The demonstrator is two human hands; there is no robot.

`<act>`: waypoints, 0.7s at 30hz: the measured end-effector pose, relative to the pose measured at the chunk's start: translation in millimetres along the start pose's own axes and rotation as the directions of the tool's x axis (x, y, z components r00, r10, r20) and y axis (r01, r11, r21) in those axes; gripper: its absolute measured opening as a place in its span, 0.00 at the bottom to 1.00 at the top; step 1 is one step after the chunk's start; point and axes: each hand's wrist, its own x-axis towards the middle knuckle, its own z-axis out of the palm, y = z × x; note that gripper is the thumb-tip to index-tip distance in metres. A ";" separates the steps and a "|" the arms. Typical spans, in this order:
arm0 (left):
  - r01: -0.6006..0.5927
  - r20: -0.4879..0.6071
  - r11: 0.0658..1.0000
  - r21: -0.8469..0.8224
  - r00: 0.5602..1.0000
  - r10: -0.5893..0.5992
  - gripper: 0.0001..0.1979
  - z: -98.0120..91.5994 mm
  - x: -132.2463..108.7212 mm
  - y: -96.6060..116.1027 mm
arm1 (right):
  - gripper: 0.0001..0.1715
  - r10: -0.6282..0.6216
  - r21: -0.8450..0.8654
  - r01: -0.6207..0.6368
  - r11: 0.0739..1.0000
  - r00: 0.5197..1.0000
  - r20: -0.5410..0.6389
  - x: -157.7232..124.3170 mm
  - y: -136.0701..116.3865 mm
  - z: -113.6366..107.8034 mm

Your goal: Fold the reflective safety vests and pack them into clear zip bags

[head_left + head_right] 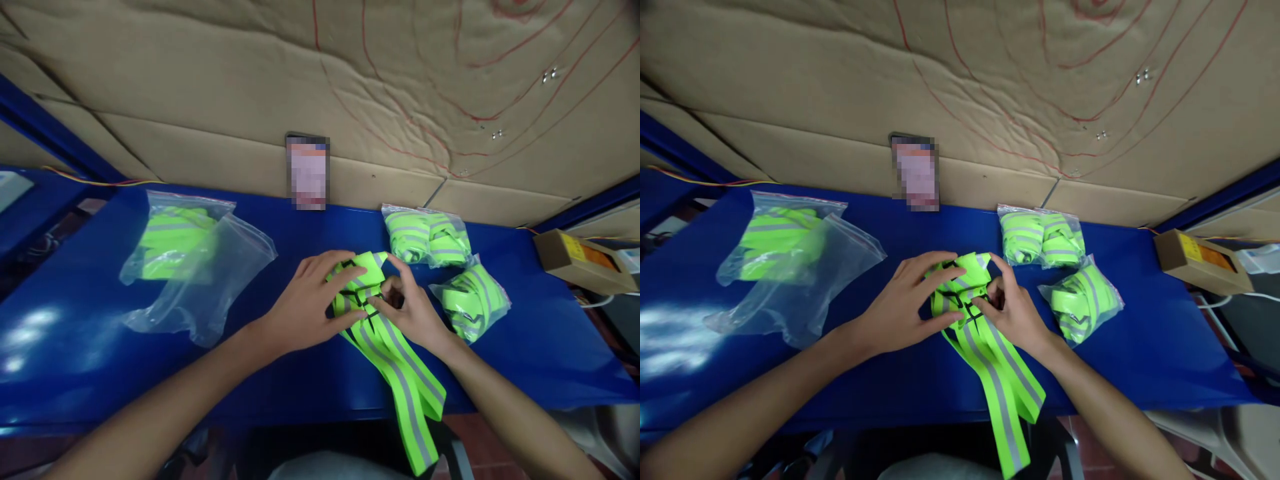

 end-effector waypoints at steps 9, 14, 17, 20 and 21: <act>0.102 0.006 0.939 0.328 0.994 -0.110 0.12 -23.0 -0.3 -38.9 | 0.30 -0.169 -0.339 0.095 0.936 0.966 -0.195 6.5 9.9 -14.6; -0.033 -0.031 0.980 0.199 0.999 0.040 0.12 -21.8 -3.0 -14.1 | 0.38 -0.294 -0.407 0.266 0.874 0.956 -0.006 1.3 -0.8 -12.9; -0.151 0.153 0.965 0.214 0.981 0.119 0.23 -9.2 -6.1 0.7 | 0.35 -0.314 -0.506 0.325 0.799 0.943 0.112 1.2 -0.8 -14.5; -0.111 0.225 0.948 0.298 0.973 0.043 0.31 1.4 -8.2 -3.2 | 0.26 -0.329 -0.551 0.346 0.760 0.935 0.133 4.2 5.0 -16.6; -0.085 0.224 0.954 0.287 0.974 0.019 0.30 2.4 -8.0 -6.9 | 0.22 -0.334 -0.551 0.341 0.761 0.935 0.116 5.3 6.9 -16.7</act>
